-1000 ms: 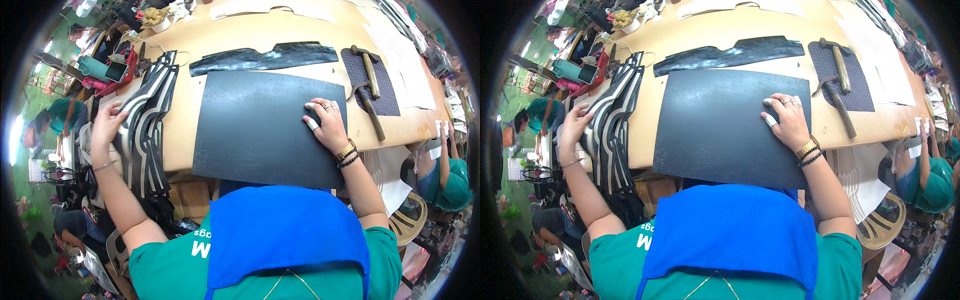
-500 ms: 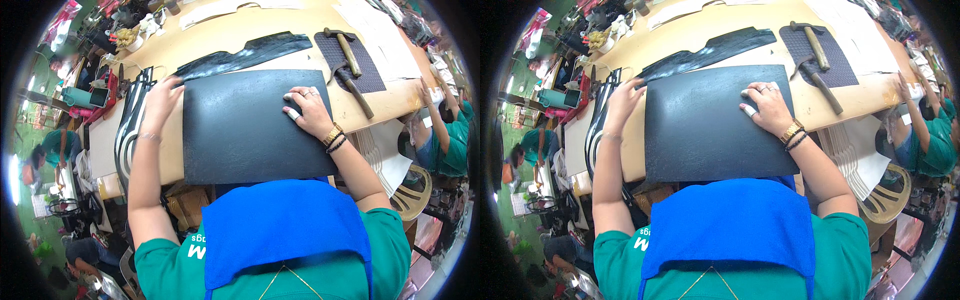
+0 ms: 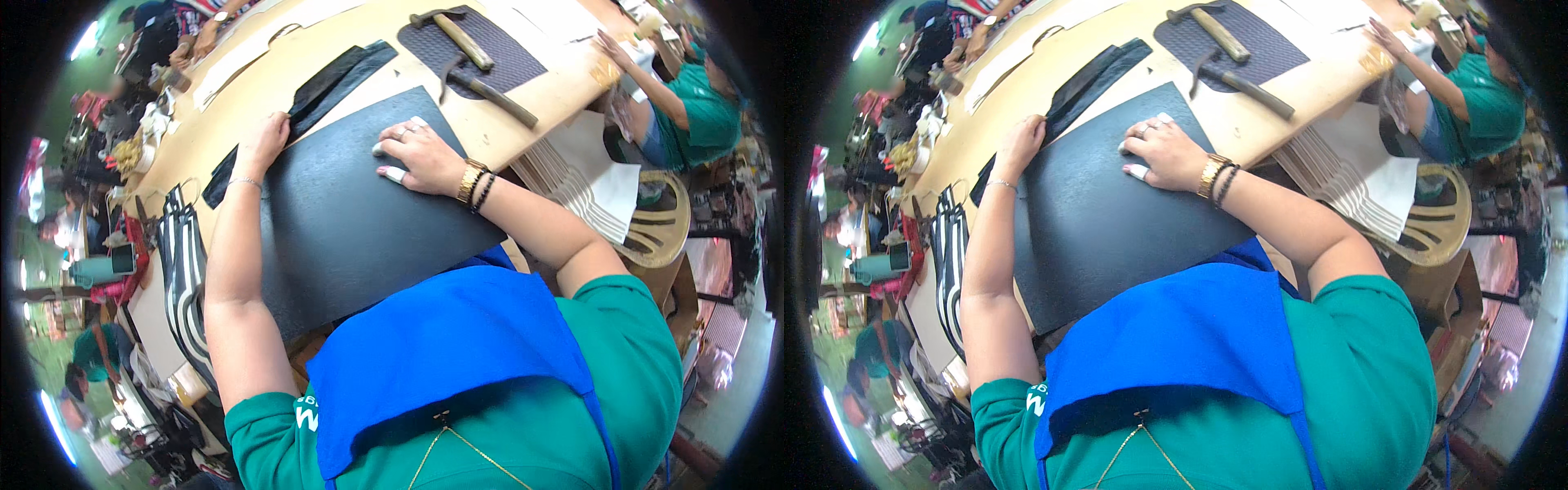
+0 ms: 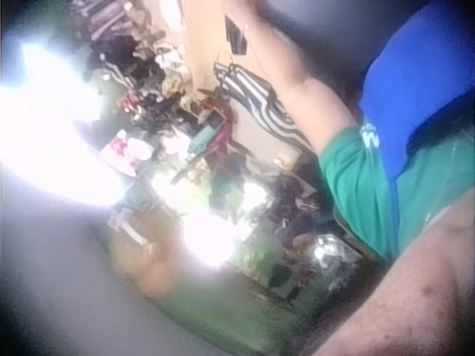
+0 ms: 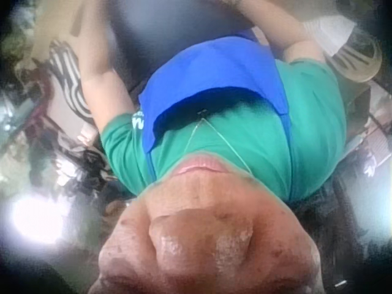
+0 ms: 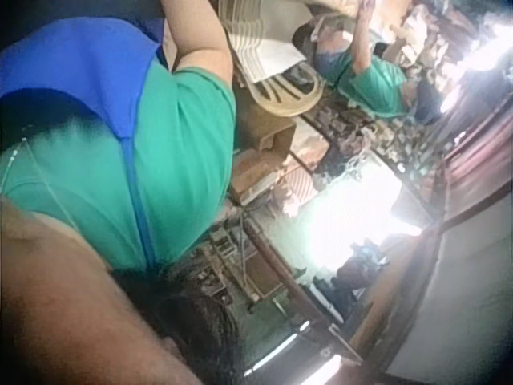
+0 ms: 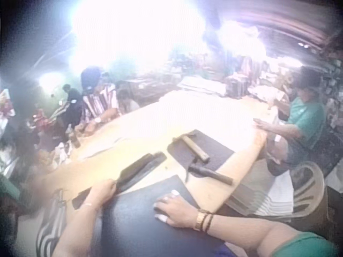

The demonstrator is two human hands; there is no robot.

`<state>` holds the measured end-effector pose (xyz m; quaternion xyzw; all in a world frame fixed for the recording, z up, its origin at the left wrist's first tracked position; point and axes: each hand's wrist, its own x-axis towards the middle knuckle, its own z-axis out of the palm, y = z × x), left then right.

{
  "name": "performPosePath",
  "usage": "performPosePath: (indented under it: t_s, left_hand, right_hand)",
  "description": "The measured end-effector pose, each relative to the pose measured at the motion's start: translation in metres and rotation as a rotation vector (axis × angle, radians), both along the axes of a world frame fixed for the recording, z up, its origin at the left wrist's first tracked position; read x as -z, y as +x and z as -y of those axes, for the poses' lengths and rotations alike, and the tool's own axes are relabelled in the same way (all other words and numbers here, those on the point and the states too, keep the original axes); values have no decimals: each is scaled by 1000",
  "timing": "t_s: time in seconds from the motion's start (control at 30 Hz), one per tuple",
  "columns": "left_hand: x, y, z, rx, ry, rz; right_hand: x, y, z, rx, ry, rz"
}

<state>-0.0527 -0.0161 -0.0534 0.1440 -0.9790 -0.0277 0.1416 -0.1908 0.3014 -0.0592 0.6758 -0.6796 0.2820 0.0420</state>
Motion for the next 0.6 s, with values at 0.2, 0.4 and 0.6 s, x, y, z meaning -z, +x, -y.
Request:
performPosePath:
  t_s: [0.2, 0.4, 0.6]
  left_hand:
    - [-7, 5, 3, -354, 44, -290]
    - [-72, 29, -19, -250, -169, -458]
    - [-127, 75, -124, 347, -390, -96]
  right_hand:
    - [4, 4, 1, 38, 0, -83]
    - [4, 3, -1, 33, 59, -139]
    - [-48, 34, -16, -20, -258, -283]
